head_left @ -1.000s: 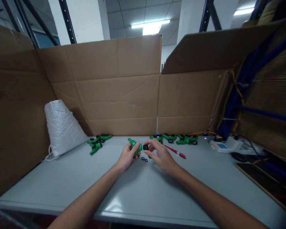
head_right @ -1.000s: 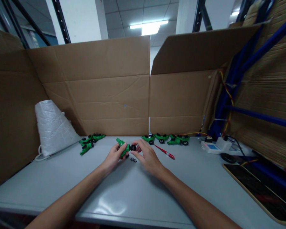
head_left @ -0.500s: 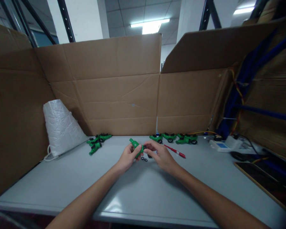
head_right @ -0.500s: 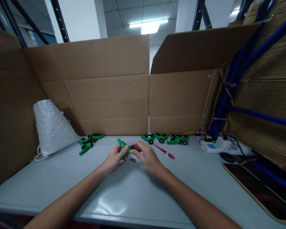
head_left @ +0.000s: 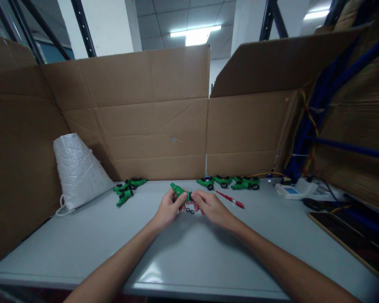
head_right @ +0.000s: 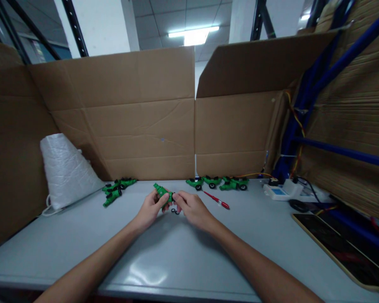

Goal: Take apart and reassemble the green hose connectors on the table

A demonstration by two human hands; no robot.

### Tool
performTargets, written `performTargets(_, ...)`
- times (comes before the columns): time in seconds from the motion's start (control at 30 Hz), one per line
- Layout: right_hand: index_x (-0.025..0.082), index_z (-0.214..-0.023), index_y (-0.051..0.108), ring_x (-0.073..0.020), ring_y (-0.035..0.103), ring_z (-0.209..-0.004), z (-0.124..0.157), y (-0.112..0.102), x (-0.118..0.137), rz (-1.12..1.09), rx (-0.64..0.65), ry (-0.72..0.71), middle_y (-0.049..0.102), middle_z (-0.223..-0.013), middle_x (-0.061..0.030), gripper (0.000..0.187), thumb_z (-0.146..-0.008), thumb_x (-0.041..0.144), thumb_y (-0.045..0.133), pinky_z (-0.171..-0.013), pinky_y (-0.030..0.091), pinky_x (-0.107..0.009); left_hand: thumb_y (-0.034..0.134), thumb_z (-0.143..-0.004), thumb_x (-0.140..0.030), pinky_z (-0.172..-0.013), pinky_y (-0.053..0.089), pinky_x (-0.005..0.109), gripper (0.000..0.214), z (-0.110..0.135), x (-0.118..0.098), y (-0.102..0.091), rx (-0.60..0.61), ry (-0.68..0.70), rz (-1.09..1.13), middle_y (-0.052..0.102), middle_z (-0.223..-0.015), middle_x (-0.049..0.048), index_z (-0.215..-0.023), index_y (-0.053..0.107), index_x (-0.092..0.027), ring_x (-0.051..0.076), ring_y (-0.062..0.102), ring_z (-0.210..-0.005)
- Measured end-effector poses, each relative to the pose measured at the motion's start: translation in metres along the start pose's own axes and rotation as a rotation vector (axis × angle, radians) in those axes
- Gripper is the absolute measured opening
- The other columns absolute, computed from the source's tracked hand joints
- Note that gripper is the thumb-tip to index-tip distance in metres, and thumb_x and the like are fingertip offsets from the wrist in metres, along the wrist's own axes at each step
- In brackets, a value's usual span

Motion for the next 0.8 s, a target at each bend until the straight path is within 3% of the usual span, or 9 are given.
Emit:
performTargets(0.13, 0.021, -0.076, 0.06, -0.0172, 0.057, -0.065, 0.003, 0.006, 0.003, 0.006, 0.028, -0.027, 0.063, -0.068, 0.0005, 0.05, -0.106, 0.057, 0.045, -0.064, 0.04, -0.029, 0.073, -0.086, -0.066, -0.059, 0.042, 0.025, 0.052, -0.001, -0.004, -0.003, -0.036, -0.021, -0.004, 0.062, -0.074, 0.001, -0.095, 0.062, -0.016, 0.013, 0.055, -0.063)
performTargets(0.4, 0.022, -0.075, 0.058, -0.0167, 0.054, -0.064, -0.004, -0.007, -0.006, 0.059, -0.092, 0.017, 0.058, -0.065, 0.0016, 0.048, -0.106, 0.055, 0.046, -0.062, 0.037, -0.029, 0.074, -0.085, -0.067, -0.055, 0.04, 0.024, 0.055, 0.005, -0.004, 0.008, 0.076, -0.091, -0.012, 0.066, -0.075, 0.0025, -0.094, 0.061, -0.015, 0.012, 0.053, -0.059)
performTargets(0.63, 0.021, -0.076, 0.059, -0.0155, 0.057, -0.065, 0.002, 0.005, 0.007, 0.013, 0.005, -0.017, 0.063, -0.068, 0.0017, 0.039, -0.106, 0.043, 0.049, -0.065, 0.039, -0.028, 0.073, -0.084, -0.068, -0.056, 0.04, 0.023, 0.053, -0.001, -0.005, -0.005, -0.105, -0.054, 0.004, 0.061, -0.072, 0.0002, -0.091, 0.062, -0.016, 0.012, 0.052, -0.059)
performTargets(0.8, 0.021, -0.075, 0.057, -0.0147, 0.053, -0.06, -0.002, -0.004, 0.004, 0.083, -0.091, -0.003, 0.059, -0.065, 0.0032, 0.037, -0.105, 0.043, 0.053, -0.062, 0.036, -0.028, 0.072, -0.086, -0.067, -0.053, 0.039, 0.023, 0.053, 0.003, -0.005, 0.003, -0.007, -0.09, -0.007, 0.065, -0.073, 0.0021, -0.09, 0.062, -0.016, 0.012, 0.053, -0.058)
Point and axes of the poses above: each hand's wrist, its own z-axis away from the middle knuckle, its own y-axis out of the palm, x = y × z, the point moved 5 cm from there along -z, towards the middle knuckle
